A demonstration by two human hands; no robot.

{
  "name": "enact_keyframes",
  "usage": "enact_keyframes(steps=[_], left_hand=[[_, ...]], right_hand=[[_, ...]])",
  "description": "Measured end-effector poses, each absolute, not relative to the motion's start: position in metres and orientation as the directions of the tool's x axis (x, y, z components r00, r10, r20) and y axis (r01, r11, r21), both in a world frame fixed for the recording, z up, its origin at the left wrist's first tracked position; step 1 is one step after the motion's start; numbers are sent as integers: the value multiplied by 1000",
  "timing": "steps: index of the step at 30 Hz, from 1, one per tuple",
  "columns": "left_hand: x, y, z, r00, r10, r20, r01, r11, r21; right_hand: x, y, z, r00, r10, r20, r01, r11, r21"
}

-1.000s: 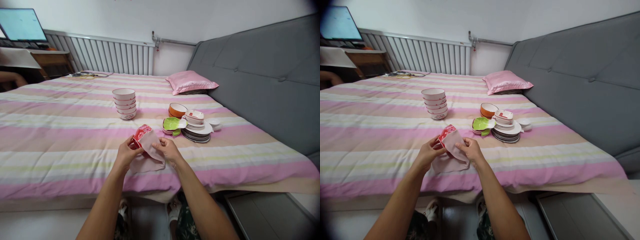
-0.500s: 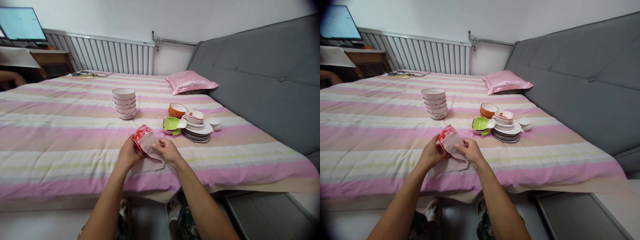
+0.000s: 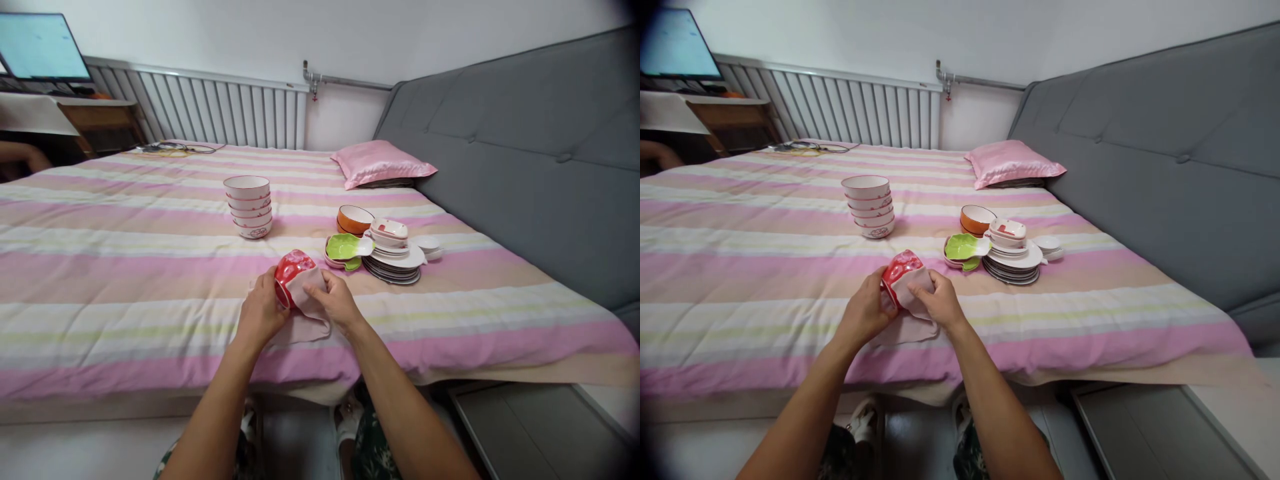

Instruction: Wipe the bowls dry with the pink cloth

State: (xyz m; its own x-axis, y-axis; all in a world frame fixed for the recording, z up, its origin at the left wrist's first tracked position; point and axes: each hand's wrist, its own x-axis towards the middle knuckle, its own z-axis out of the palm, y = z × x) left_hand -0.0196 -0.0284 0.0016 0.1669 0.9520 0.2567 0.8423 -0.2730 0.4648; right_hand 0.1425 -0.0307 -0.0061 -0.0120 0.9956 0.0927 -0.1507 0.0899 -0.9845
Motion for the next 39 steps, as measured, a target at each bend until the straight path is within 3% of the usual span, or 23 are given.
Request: enact_keyframes(steps=[9,17,23,29,39], left_hand=[[-18,-29,3,163,958,236,848,-258,463],[-9,-35,6,93,958,272,903,-196,382],[-4,-40,12,81,968,236,923,-163,349],[-18,-36,17,101,985,137,910,-147,388],[-31,-34,20,174,962,210,888,-245,390]], right_hand=[[147,-34,-3,-92,995,34,-196,16,-980],[146,-30,-8,115,968,222,214,194,-957],[145,-29,-8,208,945,251,274,190,-943],[144,-31,-7,152,939,308,333,244,-911],[140,-30,-10,31,928,371,289,347,-892]])
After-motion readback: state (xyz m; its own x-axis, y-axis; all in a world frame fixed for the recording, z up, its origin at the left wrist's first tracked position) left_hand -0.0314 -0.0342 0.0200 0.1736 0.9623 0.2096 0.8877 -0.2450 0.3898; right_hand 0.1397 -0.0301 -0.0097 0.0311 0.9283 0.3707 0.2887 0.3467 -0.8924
